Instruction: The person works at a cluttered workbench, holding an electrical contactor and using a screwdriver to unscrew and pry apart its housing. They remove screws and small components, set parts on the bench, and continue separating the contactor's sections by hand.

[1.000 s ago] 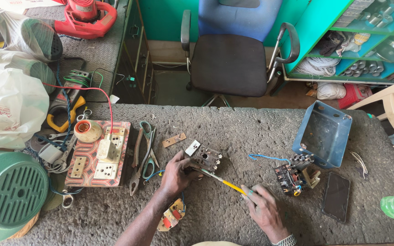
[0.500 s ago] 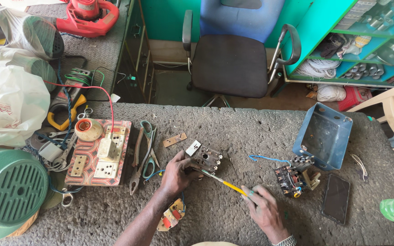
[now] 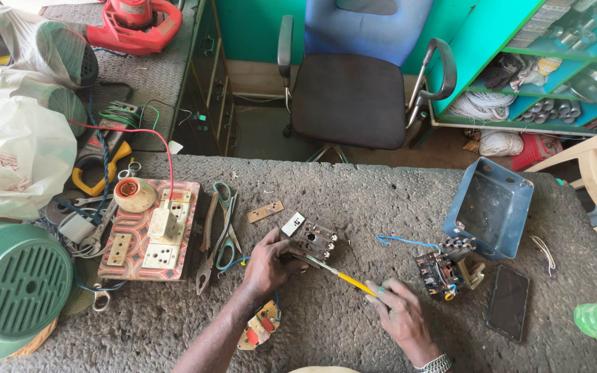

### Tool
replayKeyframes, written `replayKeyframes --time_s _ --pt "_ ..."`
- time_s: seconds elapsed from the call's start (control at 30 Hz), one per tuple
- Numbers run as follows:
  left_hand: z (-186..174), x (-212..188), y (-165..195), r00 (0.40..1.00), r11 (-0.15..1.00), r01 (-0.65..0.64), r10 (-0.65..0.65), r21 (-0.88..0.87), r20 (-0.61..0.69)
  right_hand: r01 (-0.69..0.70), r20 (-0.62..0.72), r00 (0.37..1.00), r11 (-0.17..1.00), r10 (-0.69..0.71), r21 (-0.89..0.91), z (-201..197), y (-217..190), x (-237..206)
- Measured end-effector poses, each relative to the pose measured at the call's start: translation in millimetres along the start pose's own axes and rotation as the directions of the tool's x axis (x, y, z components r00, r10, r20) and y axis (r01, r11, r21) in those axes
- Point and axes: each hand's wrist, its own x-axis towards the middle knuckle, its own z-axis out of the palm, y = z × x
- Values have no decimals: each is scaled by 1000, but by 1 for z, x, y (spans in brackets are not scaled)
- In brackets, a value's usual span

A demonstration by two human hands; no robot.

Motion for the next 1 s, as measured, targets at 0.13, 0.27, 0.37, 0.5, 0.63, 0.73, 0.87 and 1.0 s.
replayKeyframes --time_s 0.13,0.27,0.37,0.5,0.63,0.73,0.87,1.0 --pt "1 0 0 1000 1000 -12 12 -10 -9 -6 1 1000 1000 6 -10 1 5 0" --pt "1 0 0 1000 1000 -14 14 -10 -8 27 -6 1000 1000 -27 -8 -1 6 1" --pt "1 1 1 1000 1000 -15 15 2 -7 30 -11 999 999 -30 -16 -5 4 3" --pt "-1 0 2 1000 1000 -16 16 -3 -10 39 20 999 999 -39 -38 -8 1 7" --pt "-1 1 3 1000 1000 25 -25 -2 8 -6 68 998 1000 7 -15 -10 0 10" --pt "0 0 2 1000 1000 -11 11 -5 -11 -15 95 995 1000 17 -27 -13 -2 12" --pt "1 0 0 1000 1000 12 -12 0 0 38 146 989 987 -16 -154 -22 -10 18" --pt "1 0 -1 998 998 -66 65 -13 -11 -96 336 918 940 211 -328 -32 -18 22"
